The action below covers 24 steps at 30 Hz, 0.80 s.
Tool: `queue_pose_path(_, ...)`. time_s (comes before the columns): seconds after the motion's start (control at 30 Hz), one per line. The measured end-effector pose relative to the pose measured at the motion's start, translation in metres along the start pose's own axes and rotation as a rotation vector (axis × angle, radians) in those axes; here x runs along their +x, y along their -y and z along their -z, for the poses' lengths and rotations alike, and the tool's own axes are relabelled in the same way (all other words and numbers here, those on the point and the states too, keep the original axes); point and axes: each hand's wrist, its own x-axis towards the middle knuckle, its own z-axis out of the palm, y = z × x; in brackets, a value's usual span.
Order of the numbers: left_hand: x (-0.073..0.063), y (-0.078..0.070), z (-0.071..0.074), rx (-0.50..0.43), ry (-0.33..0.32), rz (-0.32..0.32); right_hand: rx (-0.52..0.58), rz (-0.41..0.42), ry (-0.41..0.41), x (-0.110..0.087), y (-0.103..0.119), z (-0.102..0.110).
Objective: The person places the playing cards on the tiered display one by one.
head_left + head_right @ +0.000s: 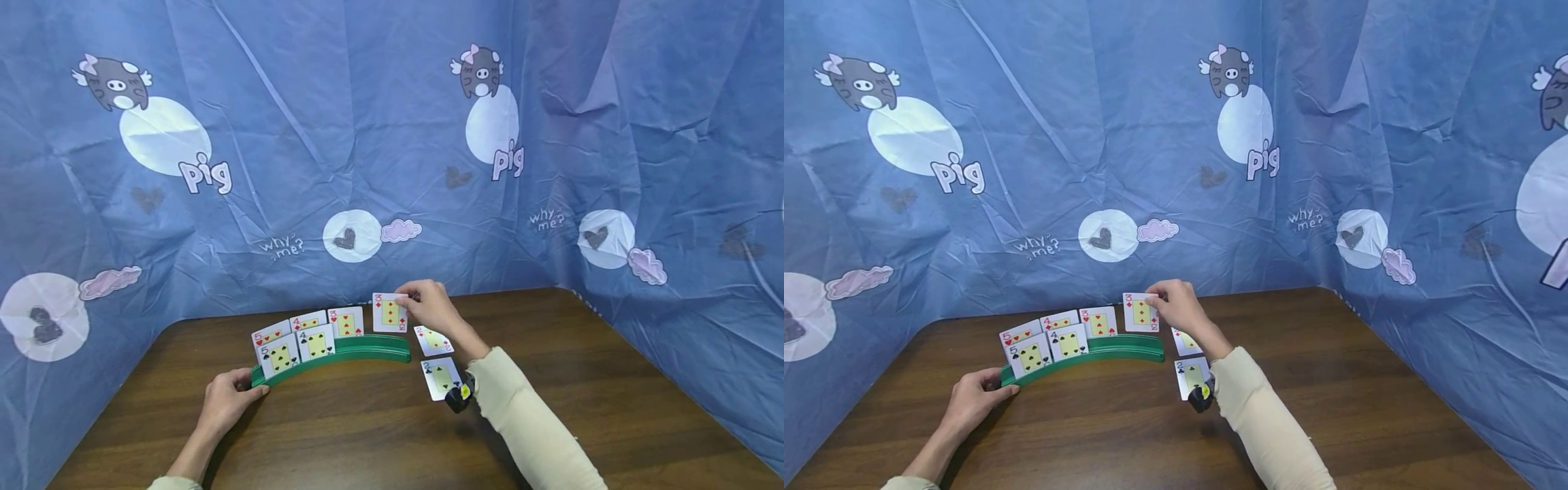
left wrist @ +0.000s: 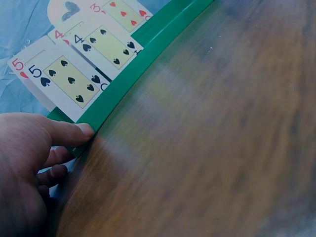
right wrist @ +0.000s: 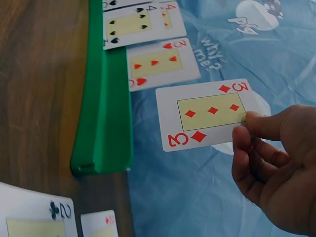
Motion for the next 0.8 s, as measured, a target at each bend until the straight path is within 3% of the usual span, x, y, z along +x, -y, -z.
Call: queue_pose_path(0.8,-0.002,0.0,0.0,-0.008,-0.011,-0.023,-0.012,0.015,0.079,0.012,0.018,-0.045)
